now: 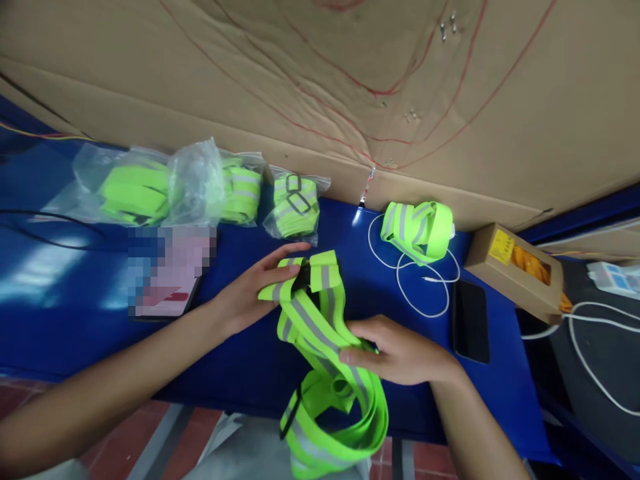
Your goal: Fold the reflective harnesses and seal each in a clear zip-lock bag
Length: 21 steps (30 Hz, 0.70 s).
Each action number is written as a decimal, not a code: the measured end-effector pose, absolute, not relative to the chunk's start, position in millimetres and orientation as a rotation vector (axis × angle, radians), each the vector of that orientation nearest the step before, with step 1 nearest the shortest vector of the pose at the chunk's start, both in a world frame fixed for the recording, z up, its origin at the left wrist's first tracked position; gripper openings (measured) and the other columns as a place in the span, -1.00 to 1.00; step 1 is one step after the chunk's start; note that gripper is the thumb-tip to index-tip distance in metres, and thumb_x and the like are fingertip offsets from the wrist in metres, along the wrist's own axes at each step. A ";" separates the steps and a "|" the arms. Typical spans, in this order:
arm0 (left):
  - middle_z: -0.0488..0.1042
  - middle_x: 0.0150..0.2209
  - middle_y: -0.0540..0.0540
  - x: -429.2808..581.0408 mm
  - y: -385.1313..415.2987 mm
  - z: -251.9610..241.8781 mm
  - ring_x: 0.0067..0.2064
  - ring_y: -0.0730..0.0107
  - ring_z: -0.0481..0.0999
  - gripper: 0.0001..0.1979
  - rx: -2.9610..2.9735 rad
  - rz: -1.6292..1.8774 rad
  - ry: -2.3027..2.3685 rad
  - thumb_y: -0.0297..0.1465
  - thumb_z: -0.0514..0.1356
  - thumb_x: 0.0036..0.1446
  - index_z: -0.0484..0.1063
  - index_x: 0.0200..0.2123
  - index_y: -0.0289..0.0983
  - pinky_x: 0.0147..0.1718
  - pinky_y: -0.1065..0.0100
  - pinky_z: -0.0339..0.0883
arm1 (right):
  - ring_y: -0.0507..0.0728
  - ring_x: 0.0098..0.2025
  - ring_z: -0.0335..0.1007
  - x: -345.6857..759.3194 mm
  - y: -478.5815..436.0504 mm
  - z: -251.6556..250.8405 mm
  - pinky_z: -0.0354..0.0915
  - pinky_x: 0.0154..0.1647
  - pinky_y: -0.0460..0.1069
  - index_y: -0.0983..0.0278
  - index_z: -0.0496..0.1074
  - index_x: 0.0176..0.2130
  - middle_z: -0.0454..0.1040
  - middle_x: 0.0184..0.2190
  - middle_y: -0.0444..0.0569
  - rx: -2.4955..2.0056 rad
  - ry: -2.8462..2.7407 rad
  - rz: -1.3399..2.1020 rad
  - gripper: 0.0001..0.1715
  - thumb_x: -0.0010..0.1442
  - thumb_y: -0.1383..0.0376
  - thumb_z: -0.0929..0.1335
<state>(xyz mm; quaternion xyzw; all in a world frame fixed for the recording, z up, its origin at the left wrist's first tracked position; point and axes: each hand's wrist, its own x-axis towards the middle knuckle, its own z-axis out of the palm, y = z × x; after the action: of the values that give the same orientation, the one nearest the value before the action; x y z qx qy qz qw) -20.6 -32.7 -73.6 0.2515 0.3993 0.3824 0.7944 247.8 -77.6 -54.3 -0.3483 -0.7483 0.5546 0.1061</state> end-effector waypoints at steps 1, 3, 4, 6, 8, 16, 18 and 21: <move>0.60 -0.21 -0.01 -20.8 -32.1 -74.2 -0.33 0.41 0.58 -0.41 0.536 0.814 0.877 -0.32 0.55 -0.05 0.49 0.06 -0.19 -0.36 0.44 0.42 | 0.08 -0.32 0.46 249.1 -77.1 -54.4 0.40 -0.25 -0.05 0.26 0.57 -0.15 0.56 -0.33 -0.10 -1.067 -2.258 1.579 -0.69 0.38 0.06 0.41; 0.58 -0.25 -0.01 -20.0 -33.7 -76.0 -0.37 0.45 0.55 -0.50 0.554 0.764 0.911 -0.29 0.54 -0.02 0.52 -0.01 -0.23 -0.41 0.47 0.37 | 0.17 -0.09 0.53 247.3 -76.7 -57.4 0.45 -0.03 0.04 0.18 0.51 0.07 0.59 -0.11 -0.03 -1.201 -2.212 1.364 -0.60 0.34 0.04 0.44; 0.57 -0.27 0.00 -19.2 -35.4 -77.1 -0.39 0.47 0.53 -0.53 0.561 0.737 0.919 -0.25 0.52 0.02 0.52 -0.03 -0.23 -0.43 0.47 0.35 | 0.24 0.07 0.50 244.9 -76.8 -59.8 0.42 0.12 0.12 0.14 0.42 0.20 0.55 0.05 0.02 -1.271 -2.133 1.195 -0.45 0.30 0.03 0.47; 0.55 -0.30 0.02 -17.2 -38.7 -79.2 -0.41 0.49 0.50 -0.56 0.560 0.693 0.910 -0.20 0.49 0.08 0.51 -0.03 -0.21 -0.44 0.47 0.33 | 0.35 0.35 0.27 239.8 -77.2 -64.0 0.26 0.35 0.26 0.07 0.26 0.33 0.34 0.31 0.10 -1.342 -2.025 0.867 -0.14 0.19 0.01 0.55; 0.55 -0.30 0.02 -16.0 -40.5 -81.0 -0.41 0.48 0.50 -0.57 0.544 0.670 0.889 -0.20 0.49 0.08 0.50 -0.04 -0.20 -0.42 0.45 0.33 | 0.39 0.42 0.18 238.4 -77.6 -64.7 0.20 0.40 0.31 0.03 0.25 0.34 0.24 0.38 0.09 -1.345 -2.029 0.727 -0.07 0.12 0.02 0.59; 0.60 -0.29 -0.05 -15.3 -38.7 -87.8 -0.29 0.35 0.54 -0.68 0.359 0.605 0.849 -0.17 0.39 0.16 0.61 -0.13 -0.27 -0.28 0.39 0.38 | 0.27 0.15 0.51 256.9 -74.3 -53.1 0.43 0.16 0.13 0.02 0.36 0.28 0.53 0.15 0.00 -1.277 -2.130 1.256 -0.32 0.24 0.07 0.52; 0.63 -0.24 -0.09 -13.6 -41.3 -87.8 -0.27 0.34 0.56 -0.61 0.368 0.512 0.809 -0.09 0.36 0.20 0.60 -0.09 -0.28 -0.26 0.38 0.40 | 0.30 0.29 0.38 251.4 -73.5 -58.4 0.34 0.29 0.16 0.05 0.41 0.25 0.44 0.24 0.04 -1.291 -2.129 1.029 -0.35 0.23 0.09 0.53; 0.62 -0.26 -0.07 -11.8 -45.6 -86.7 -0.30 0.37 0.56 -0.53 0.392 0.419 0.778 0.03 0.31 0.23 0.57 -0.06 -0.25 -0.28 0.40 0.40 | 0.24 0.24 0.44 238.7 -74.4 -66.9 0.37 0.24 0.11 0.08 0.46 0.21 0.50 0.18 0.03 -1.235 -2.111 0.971 -0.49 0.30 0.14 0.48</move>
<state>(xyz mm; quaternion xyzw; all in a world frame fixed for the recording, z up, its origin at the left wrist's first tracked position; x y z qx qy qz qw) -11.8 -45.6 -86.7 0.1886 0.3739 0.2013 0.8855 238.7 -74.4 -66.9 -0.4542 -0.7762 0.3572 0.2524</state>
